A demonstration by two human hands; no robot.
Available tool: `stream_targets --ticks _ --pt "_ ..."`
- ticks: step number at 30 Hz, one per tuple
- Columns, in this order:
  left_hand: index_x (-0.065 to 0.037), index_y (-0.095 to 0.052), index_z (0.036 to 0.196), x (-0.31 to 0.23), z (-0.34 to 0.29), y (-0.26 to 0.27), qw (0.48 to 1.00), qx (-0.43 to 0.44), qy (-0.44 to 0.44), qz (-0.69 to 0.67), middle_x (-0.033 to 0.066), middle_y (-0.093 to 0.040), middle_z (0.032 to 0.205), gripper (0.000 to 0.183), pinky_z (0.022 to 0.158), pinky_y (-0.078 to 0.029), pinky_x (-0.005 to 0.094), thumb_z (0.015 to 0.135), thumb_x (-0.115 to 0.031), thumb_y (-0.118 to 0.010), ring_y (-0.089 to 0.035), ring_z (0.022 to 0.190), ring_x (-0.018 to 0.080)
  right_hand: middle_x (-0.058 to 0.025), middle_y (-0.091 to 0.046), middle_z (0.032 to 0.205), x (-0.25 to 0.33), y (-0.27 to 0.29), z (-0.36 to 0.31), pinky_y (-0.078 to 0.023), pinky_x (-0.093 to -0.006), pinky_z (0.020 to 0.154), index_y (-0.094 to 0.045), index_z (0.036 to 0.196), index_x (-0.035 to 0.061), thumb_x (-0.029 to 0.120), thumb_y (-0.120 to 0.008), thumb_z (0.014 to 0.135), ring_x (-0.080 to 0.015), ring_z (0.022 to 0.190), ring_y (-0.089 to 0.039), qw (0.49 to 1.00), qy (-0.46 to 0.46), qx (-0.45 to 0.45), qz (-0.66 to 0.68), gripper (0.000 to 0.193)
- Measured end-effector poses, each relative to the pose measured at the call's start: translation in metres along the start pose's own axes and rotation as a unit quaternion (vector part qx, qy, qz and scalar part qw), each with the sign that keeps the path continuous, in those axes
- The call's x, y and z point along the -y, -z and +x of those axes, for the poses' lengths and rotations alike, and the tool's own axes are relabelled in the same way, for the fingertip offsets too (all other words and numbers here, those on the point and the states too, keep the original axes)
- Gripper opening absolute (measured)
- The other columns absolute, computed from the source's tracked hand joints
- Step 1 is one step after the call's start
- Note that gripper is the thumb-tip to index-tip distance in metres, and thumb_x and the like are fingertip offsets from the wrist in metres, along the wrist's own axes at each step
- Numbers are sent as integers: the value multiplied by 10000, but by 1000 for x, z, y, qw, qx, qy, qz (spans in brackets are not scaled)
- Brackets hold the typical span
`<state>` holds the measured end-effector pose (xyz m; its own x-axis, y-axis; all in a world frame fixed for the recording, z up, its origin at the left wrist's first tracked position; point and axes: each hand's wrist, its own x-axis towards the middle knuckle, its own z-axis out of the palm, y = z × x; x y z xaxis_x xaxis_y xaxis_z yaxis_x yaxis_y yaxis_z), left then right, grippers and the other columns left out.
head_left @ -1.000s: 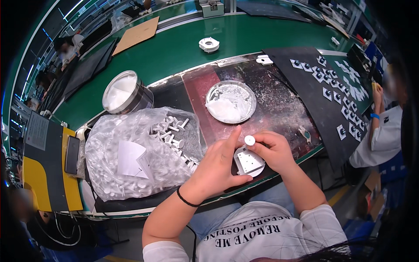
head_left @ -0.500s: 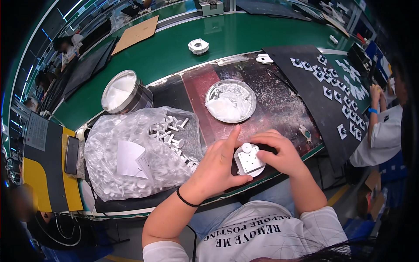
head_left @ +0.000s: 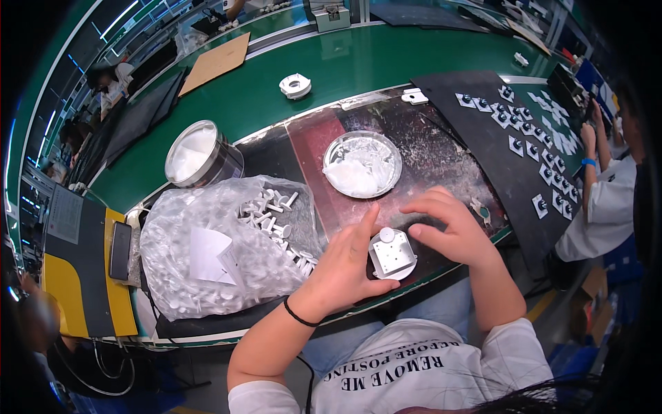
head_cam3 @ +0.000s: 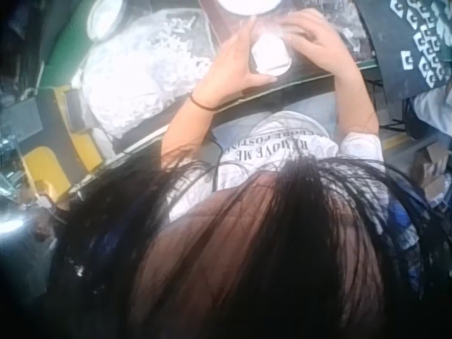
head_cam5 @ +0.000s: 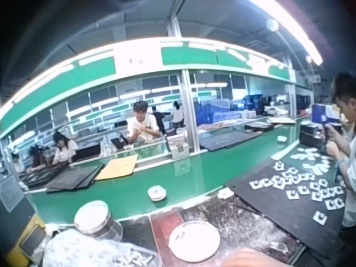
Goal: The person assembles small white plastic components at a factory workstation. They pick up a base unit, apply a white substance from a metal dish to a small cylindrical piece, and insert it into the base. The person repeats this process for multiple units, placing the finished assemblies on a black mat.
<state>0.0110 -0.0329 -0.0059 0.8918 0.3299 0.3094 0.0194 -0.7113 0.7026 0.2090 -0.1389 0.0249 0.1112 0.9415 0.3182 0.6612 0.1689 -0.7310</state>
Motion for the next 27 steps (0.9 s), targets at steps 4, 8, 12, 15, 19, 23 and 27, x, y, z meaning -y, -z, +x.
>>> stream_targets --ticks 4,8,12,15,19,23,27 --pt "-47 -19 1464 2 1 -4 999 -19 -29 -7 180 -554 1186 1211 920 -406 458 588 -214 -839 -527 1069 373 -63 -613 979 19 -10 12 -361 -386 892 -665 945 56 275 -727 672 -255 1009 -510 986 52 -7 -158 355" --pt "-31 18 1452 0 1 -5 999 -25 -26 -6 224 -568 1158 1237 936 -406 454 583 -193 -848 -539 1067 409 -45 -611 951 24 -16 20 -334 -384 890 -663 894 69 290 -731 651 -235 985 -514 974 71 13 -213 335" --pt "-45 32 1453 4 0 -6 1000 -20 -18 -15 232 -567 1154 1228 919 -427 449 597 -181 -838 -551 1052 410 -63 -630 917 26 -8 33 -378 -381 841 -673 894 67 258 -683 726 -231 940 -537 985 79 12 -150 254" --pt "-42 -8 1453 2 0 4 999 -25 -15 -36 232 -558 1165 1181 907 -438 440 613 -184 -826 -554 1046 397 -85 -639 911 12 4 53 -416 -376 834 -666 908 53 211 -654 764 -252 919 -553 997 57 2 -47 214" --pt "-19 -89 1441 -8 -6 31 997 -69 14 -42 229 -543 1183 1108 914 -435 427 625 -185 -819 -544 1068 386 -97 -638 954 3 5 125 -440 -364 853 -660 956 35 173 -640 785 -271 958 -568 1000 -15 4 0 220" --pt "-48 -33 1447 -11 -11 54 985 -159 -5 63 225 -544 1177 1144 892 -457 423 627 -157 -823 -575 1036 371 -103 -618 1102 -30 -44 231 -451 -411 894 -648 1060 68 236 -627 765 -286 1048 -552 969 123 35 -211 340" --pt "-55 -36 1447 -6 -15 63 971 -218 -4 97 226 -542 1177 1142 889 -453 446 622 -153 -820 -571 1020 386 -87 -593 1178 -43 -104 317 -454 -405 914 -597 1161 106 261 -639 768 -279 1082 -543 941 101 46 -319 424"
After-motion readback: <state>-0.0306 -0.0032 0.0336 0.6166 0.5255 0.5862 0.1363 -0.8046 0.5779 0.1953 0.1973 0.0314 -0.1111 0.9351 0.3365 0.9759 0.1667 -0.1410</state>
